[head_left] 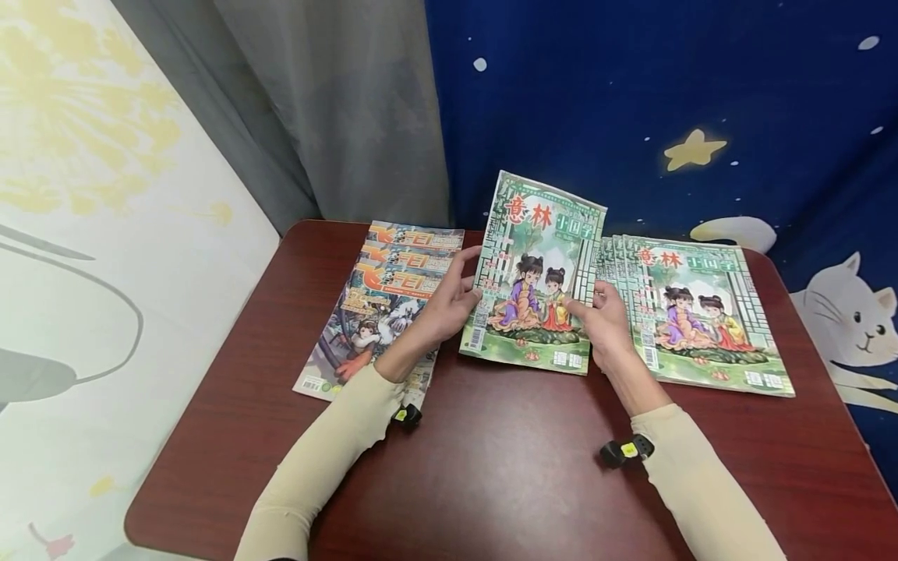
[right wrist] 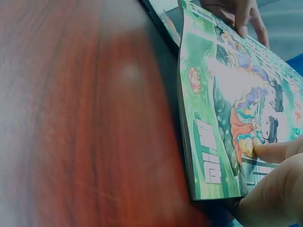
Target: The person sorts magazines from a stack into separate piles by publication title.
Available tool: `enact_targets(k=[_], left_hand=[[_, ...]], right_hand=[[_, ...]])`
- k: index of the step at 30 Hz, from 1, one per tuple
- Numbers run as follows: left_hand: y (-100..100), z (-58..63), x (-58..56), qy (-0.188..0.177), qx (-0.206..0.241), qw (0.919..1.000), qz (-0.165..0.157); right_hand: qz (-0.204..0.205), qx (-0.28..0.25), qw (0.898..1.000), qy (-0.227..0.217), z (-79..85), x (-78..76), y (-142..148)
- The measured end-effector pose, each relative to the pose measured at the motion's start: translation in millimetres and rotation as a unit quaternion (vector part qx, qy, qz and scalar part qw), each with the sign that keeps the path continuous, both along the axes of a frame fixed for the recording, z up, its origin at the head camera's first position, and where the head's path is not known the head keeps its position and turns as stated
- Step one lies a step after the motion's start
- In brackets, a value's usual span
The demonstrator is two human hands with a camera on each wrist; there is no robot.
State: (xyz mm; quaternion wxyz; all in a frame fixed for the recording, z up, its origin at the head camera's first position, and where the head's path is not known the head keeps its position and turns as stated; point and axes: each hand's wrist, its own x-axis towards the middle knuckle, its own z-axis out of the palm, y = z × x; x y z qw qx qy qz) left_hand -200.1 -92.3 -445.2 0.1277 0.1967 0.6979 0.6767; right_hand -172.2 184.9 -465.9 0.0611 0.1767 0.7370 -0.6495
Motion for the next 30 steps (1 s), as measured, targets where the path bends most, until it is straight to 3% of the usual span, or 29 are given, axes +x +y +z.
enact_targets(k=[3, 7, 14, 23, 30], left_hand=[[3.7, 0.9, 1.4, 0.004, -0.004, 0.9998, 0.019], [12.7, 1.4, 2.5, -0.028, 0.016, 0.9991, 0.027], [40.3, 1.0, 2.3, -0.099, 0.068, 0.9927, -0.008], [77.0, -4.0, 1.4, -0.100, -0.005, 0.9946, -0.027], [122.9, -10.3, 2.5, -0.109, 0.025, 0.9922, -0.055]], right_hand=[[-0.010, 0.011, 1.000, 0.016, 8.4, 3.8, 5.3], [-0.026, 0.042, 0.998, 0.036, 17.6, 9.5, 14.8], [-0.051, 0.099, 0.992, 0.051, 23.2, 18.0, 40.2], [-0.060, 0.156, 0.985, 0.035, 33.2, 15.4, 81.7], [-0.098, 0.182, 0.978, 0.017, 42.2, 34.6, 124.7]])
